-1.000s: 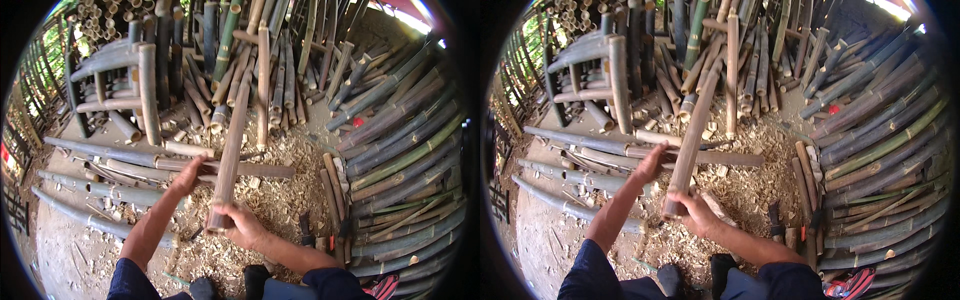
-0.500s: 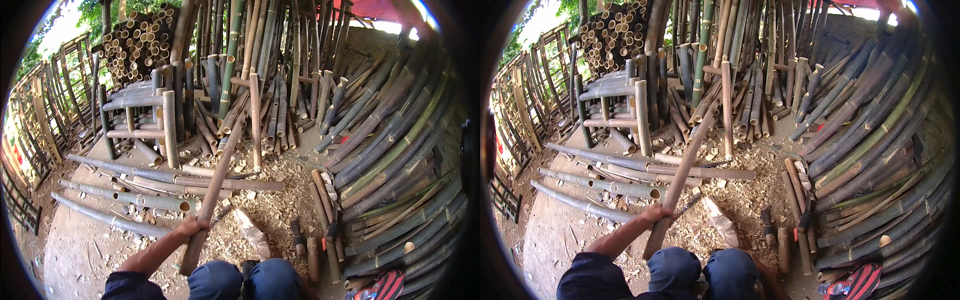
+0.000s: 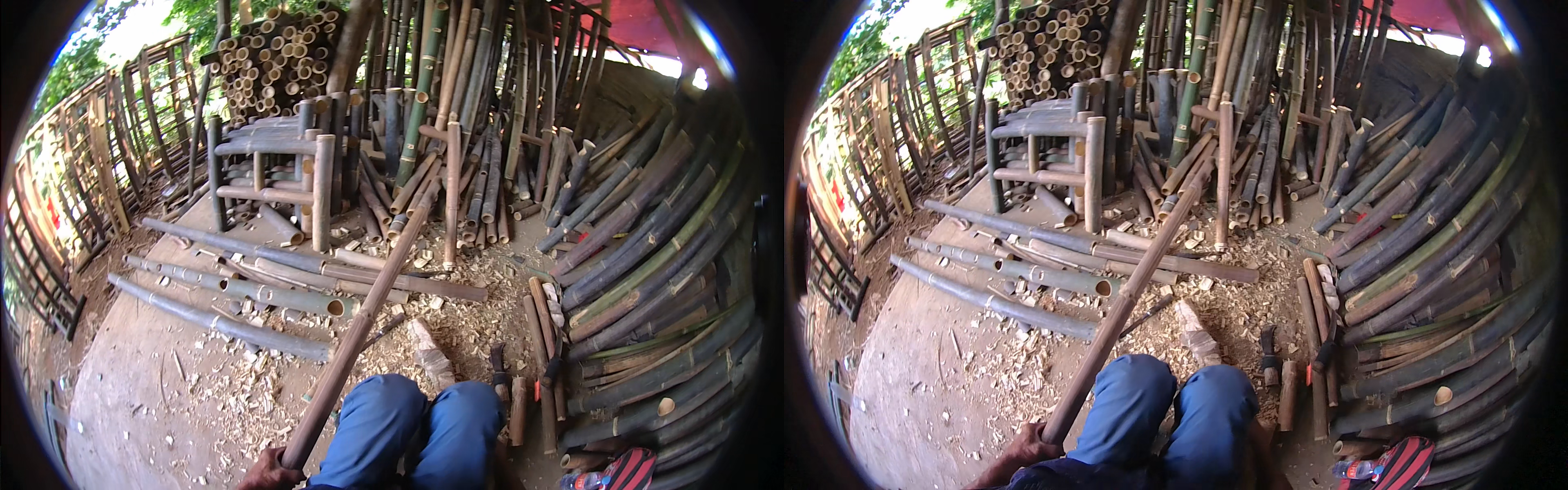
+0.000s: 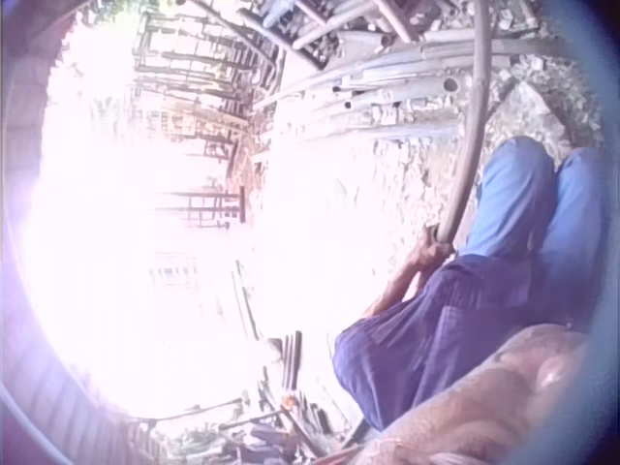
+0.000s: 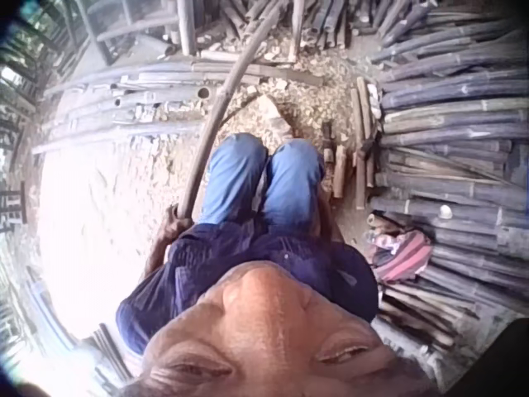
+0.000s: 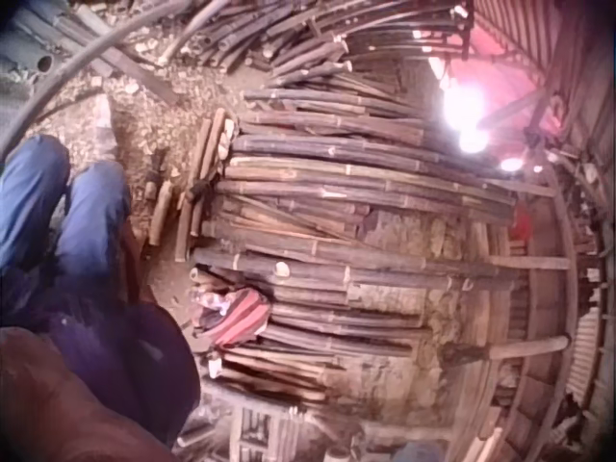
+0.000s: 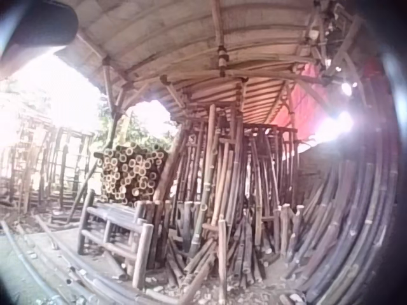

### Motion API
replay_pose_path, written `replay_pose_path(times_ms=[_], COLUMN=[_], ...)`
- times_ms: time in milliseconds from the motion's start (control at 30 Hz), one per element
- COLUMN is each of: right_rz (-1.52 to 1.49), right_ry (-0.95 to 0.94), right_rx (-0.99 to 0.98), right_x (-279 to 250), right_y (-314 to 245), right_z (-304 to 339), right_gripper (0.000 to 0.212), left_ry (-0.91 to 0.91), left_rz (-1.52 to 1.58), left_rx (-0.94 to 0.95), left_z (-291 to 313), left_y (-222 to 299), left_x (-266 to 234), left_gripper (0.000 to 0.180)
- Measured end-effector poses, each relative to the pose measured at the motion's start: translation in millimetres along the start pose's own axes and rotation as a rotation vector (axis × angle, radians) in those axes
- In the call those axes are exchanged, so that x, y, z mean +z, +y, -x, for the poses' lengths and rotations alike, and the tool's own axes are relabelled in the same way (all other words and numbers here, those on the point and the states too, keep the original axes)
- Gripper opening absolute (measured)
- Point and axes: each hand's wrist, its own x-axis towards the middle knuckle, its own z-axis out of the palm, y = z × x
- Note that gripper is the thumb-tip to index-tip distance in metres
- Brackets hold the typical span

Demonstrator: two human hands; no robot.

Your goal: The person selects a bamboo pole, places it on a wooden block, and uses a saw to cut it. They then use a knife to scrape the exterior of the bamboo pole.

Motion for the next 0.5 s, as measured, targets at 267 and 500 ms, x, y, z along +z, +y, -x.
replay_pose_path(times_ms=[267, 500], right_rz=[0.031, 0.025], right_ry=[0.035, 0.009], right_rx=[-0.183, -0.192], right_x=[-7, 10], right_y=[-59, -62], right_z=[11, 19], right_gripper=[0.041, 0.04], left_ry=[0.315, 0.478], left_rz=[-0.221, -0.495], left_rx=[0.021, -0.049], left_z=[12, -31], left_y=[-168, -233], left_x=[15, 0], left_gripper=[0.057, 0.053])
